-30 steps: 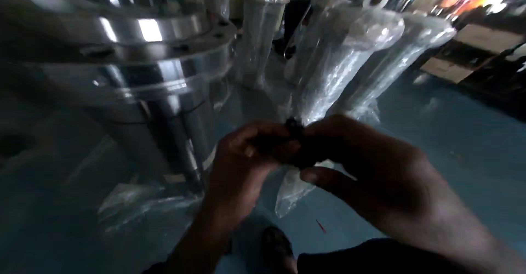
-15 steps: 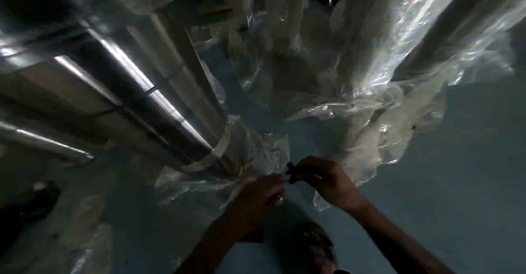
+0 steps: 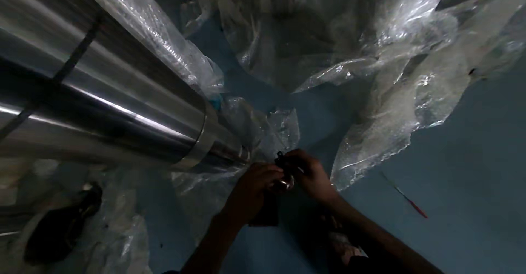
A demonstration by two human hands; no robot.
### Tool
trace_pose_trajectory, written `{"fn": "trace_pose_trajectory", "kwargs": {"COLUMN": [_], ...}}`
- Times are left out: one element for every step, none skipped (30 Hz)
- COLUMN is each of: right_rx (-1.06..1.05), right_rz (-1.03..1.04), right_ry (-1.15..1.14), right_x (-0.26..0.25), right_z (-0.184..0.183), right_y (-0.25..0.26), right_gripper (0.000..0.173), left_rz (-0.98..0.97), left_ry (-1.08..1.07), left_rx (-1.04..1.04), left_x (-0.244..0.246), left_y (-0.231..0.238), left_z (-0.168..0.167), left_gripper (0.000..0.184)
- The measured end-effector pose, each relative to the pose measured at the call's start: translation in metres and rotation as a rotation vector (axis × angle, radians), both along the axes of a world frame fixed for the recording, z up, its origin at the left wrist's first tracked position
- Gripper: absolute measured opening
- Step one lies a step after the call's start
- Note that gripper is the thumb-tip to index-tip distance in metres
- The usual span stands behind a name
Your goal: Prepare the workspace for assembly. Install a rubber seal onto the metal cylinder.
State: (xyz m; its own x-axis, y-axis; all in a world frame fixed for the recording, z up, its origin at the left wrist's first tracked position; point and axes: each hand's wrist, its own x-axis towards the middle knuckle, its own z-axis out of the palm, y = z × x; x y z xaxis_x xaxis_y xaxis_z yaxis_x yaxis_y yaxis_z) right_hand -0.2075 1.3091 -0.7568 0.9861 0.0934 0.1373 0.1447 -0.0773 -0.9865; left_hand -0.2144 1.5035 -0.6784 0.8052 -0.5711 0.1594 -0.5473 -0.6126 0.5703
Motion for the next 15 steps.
{"fn": "trace_pose_trajectory", "kwargs": {"right_rx": [-0.002,-0.017,-0.037,-0.055,-0.069,-0.080,-0.081,-0.073,-0.060,-0.044,-0.030,-0.021,-0.016,-0.012,-0.008], "right_rz": [0.001,0.006,0.008,0.009,0.000,-0.015,-0.031,-0.041,-0.046,-0.055,-0.072,-0.089,-0.106,-0.126,-0.145], "right_ry": [-0.015,-0.029,-0.050,-0.071,-0.092,-0.106,-0.112,-0.114,-0.111,-0.107,-0.108,-0.112,-0.118,-0.121,-0.114], "right_x": [-0.001,-0.002,-0.004,-0.005,-0.007,-0.009,-0.011,-0.013,-0.014,-0.015,-0.016,-0.017,-0.017,-0.018,-0.020], "right_z": [0.000,0.000,0.000,0.000,0.002,0.002,0.001,-0.001,-0.004,-0.005,-0.007,-0.010,-0.014,-0.018,-0.021], "right_y": [0.002,0.003,0.005,0.007,0.009,0.012,0.015,0.019,0.022,0.026,0.030,0.034,0.037,0.039,0.041], "right_gripper": [0.017,0.017,0.017,0.018,0.019,0.019,0.018,0.018,0.018,0.018,0.018,0.018,0.019,0.022,0.024], "left_rz": [0.003,0.012,0.027,0.040,0.047,0.054,0.063,0.080,0.101,0.124,0.145,0.165,0.188,0.209,0.230], "left_ry": [0.004,0.012,0.022,0.024,0.008,-0.016,-0.040,-0.061,-0.080,-0.098,-0.110,-0.111,-0.109,-0.101,-0.090], "left_rx": [-0.008,-0.016,-0.014,-0.006,-0.001,0.007,0.013,0.019,0.016,0.000,-0.021,-0.037,-0.043,-0.038,-0.030], "left_x": [-0.001,-0.003,-0.006,-0.008,-0.010,-0.012,-0.014,-0.016,-0.018,-0.021,-0.022,-0.024,-0.026,-0.027,-0.029], "left_y": [0.000,-0.003,-0.005,-0.008,-0.010,-0.010,-0.010,-0.009,-0.008,-0.006,-0.005,-0.006,-0.008,-0.011,-0.014], "left_z": [-0.001,-0.001,0.000,0.000,-0.002,-0.004,-0.006,-0.007,-0.010,-0.012,-0.015,-0.016,-0.017,-0.016,-0.016], "left_gripper": [0.026,0.025,0.024,0.023,0.023,0.022,0.021,0.021,0.021,0.021,0.021,0.020,0.020,0.020,0.020]}}
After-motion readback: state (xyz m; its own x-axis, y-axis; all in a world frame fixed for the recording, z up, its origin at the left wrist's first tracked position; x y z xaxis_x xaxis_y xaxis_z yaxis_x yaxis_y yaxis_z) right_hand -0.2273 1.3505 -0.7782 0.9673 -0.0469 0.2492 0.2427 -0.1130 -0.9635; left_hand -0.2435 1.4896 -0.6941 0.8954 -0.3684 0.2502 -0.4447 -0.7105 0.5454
